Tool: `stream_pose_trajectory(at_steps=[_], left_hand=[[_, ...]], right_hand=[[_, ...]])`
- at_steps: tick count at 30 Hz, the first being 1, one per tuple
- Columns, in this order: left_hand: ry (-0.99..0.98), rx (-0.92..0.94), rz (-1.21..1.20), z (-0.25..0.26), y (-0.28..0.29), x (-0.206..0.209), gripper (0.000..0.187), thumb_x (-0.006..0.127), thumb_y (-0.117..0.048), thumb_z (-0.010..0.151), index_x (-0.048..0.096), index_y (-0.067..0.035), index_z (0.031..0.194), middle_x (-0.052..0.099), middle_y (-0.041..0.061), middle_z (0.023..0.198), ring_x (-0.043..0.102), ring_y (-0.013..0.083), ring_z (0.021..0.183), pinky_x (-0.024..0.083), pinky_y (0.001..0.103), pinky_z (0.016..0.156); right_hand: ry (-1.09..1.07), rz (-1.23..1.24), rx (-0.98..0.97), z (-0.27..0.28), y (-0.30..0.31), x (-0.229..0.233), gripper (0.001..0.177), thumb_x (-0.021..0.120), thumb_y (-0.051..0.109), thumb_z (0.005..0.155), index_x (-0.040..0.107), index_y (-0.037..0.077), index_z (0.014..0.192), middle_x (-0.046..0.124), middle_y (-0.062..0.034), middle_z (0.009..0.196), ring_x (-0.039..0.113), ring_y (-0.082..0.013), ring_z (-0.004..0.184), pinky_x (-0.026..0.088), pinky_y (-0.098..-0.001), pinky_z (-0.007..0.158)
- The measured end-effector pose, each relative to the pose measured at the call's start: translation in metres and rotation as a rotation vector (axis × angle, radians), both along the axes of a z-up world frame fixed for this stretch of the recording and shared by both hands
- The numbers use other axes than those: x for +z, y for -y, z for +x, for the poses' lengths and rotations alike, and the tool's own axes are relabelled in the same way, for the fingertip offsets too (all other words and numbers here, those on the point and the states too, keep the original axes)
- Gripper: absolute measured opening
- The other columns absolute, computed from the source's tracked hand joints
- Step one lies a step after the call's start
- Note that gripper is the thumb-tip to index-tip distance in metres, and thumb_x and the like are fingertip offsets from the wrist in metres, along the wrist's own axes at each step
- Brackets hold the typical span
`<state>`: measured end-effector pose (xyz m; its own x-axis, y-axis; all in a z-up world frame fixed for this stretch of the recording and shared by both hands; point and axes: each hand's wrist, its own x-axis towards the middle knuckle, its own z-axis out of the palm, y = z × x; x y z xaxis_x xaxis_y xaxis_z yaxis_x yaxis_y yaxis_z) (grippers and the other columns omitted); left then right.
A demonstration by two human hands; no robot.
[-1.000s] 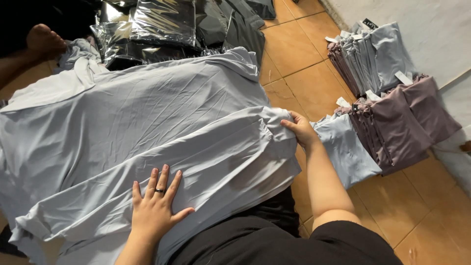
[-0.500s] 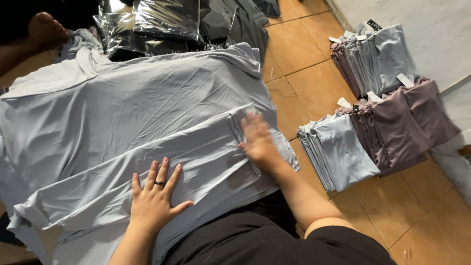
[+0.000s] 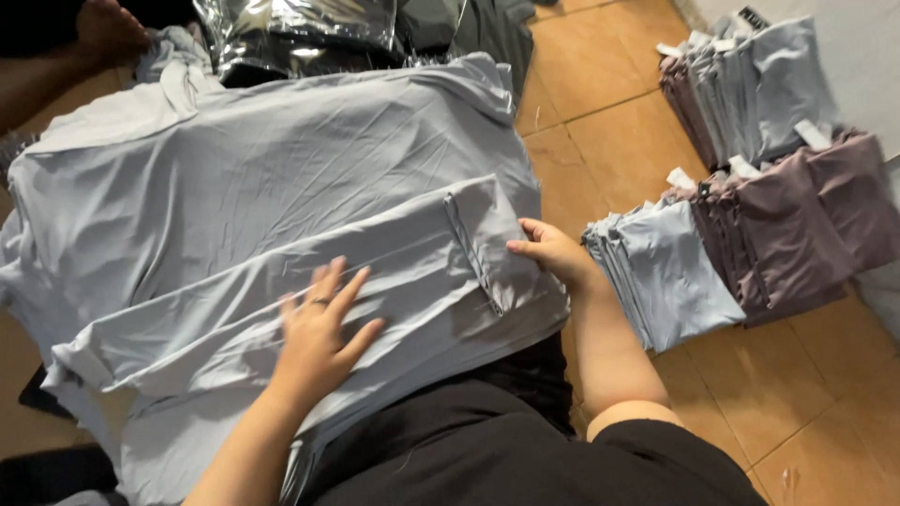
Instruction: The person folds light gray shirts on the floor using a cardboard template to guide the fold. They place the template on the shirt, fold the sides and bottom over it, then remove the template and stack the folded shirt. This process is repeated for multiple shirts.
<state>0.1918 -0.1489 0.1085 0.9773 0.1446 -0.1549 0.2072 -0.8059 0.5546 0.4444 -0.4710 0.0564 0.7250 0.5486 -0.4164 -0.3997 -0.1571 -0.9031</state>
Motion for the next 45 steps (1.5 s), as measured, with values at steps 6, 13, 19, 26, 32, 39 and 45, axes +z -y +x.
stream_pose_trajectory(at_steps=[6, 13, 19, 26, 32, 39, 45], left_hand=[[0.083, -0.122, -1.204, 0.045, 0.083, 0.022, 0.079, 0.068, -0.023, 0.094, 0.030, -0.022, 0.164, 0.031, 0.017, 0.167, 0.027, 0.0424, 0.153, 0.032, 0.058, 0.116], [-0.023, 0.555, -1.843, 0.112, 0.135, -0.105, 0.054, 0.077, -0.029, 0.093, 0.053, -0.012, 0.139, 0.054, 0.019, 0.129, 0.055, 0.0400, 0.114, 0.042, 0.062, 0.086], [0.143, 0.692, -1.886, 0.057, 0.047, -0.085, 0.034, 0.076, -0.007, 0.087, 0.066, -0.001, 0.120, 0.073, 0.018, 0.095, 0.075, 0.0335, 0.081, 0.060, 0.051, 0.063], [0.142, 0.764, -1.497, -0.104, -0.107, 0.010, 0.038, 0.079, -0.002, 0.079, 0.071, 0.000, 0.116, 0.073, 0.023, 0.087, 0.076, 0.0356, 0.076, 0.061, 0.054, 0.061], [0.122, 1.062, -1.408, -0.165, -0.161, -0.045, 0.054, 0.075, -0.008, 0.085, 0.061, -0.006, 0.137, 0.071, 0.025, 0.110, 0.072, 0.0436, 0.093, 0.057, 0.063, 0.074], [0.146, 1.046, -1.319, -0.185, -0.175, -0.055, 0.057, 0.071, -0.010, 0.092, 0.056, -0.015, 0.146, 0.069, 0.023, 0.122, 0.070, 0.0418, 0.100, 0.057, 0.060, 0.080], [0.170, 1.049, -1.216, -0.185, -0.176, -0.070, 0.047, 0.070, -0.020, 0.097, 0.058, -0.018, 0.143, 0.071, 0.023, 0.115, 0.072, 0.0395, 0.092, 0.060, 0.057, 0.073]], right_hand=[[0.102, 0.103, -0.018, -0.011, -0.012, -0.002, 0.050, 0.083, 0.006, 0.083, 0.063, 0.007, 0.129, 0.076, -0.0145, 0.107, 0.076, -0.0246, 0.095, 0.063, -0.0416, 0.080], [0.926, -0.206, 0.496, -0.095, -0.071, 0.059, 0.037, 0.072, 0.017, 0.084, 0.066, 0.007, 0.120, 0.065, -0.0188, 0.115, 0.064, -0.0371, 0.112, 0.051, -0.0456, 0.098], [0.689, 0.189, 1.087, -0.121, -0.090, 0.136, 0.042, 0.052, 0.018, 0.105, 0.059, -0.002, 0.141, 0.056, -0.0301, 0.143, 0.052, -0.0471, 0.134, 0.042, -0.0598, 0.104], [0.476, 0.174, 1.037, -0.109, -0.109, 0.087, 0.046, 0.057, 0.020, 0.100, 0.062, 0.003, 0.143, 0.072, -0.0219, 0.132, 0.066, -0.0315, 0.124, 0.049, -0.0498, 0.103], [0.244, -0.066, 0.752, -0.117, -0.157, 0.041, 0.054, 0.060, 0.022, 0.099, 0.053, 0.010, 0.151, 0.057, -0.0131, 0.152, 0.060, -0.0279, 0.132, 0.049, -0.0444, 0.107], [-0.093, -0.031, 0.454, -0.117, -0.184, -0.006, 0.067, 0.059, 0.023, 0.100, 0.034, 0.008, 0.160, 0.050, -0.0200, 0.149, 0.060, -0.0326, 0.126, 0.047, -0.0504, 0.108], [-0.209, -0.036, 0.473, -0.128, -0.220, -0.030, 0.059, 0.065, 0.018, 0.099, 0.046, 0.005, 0.152, 0.061, -0.0196, 0.132, 0.073, -0.0288, 0.090, 0.067, -0.0427, 0.069]])
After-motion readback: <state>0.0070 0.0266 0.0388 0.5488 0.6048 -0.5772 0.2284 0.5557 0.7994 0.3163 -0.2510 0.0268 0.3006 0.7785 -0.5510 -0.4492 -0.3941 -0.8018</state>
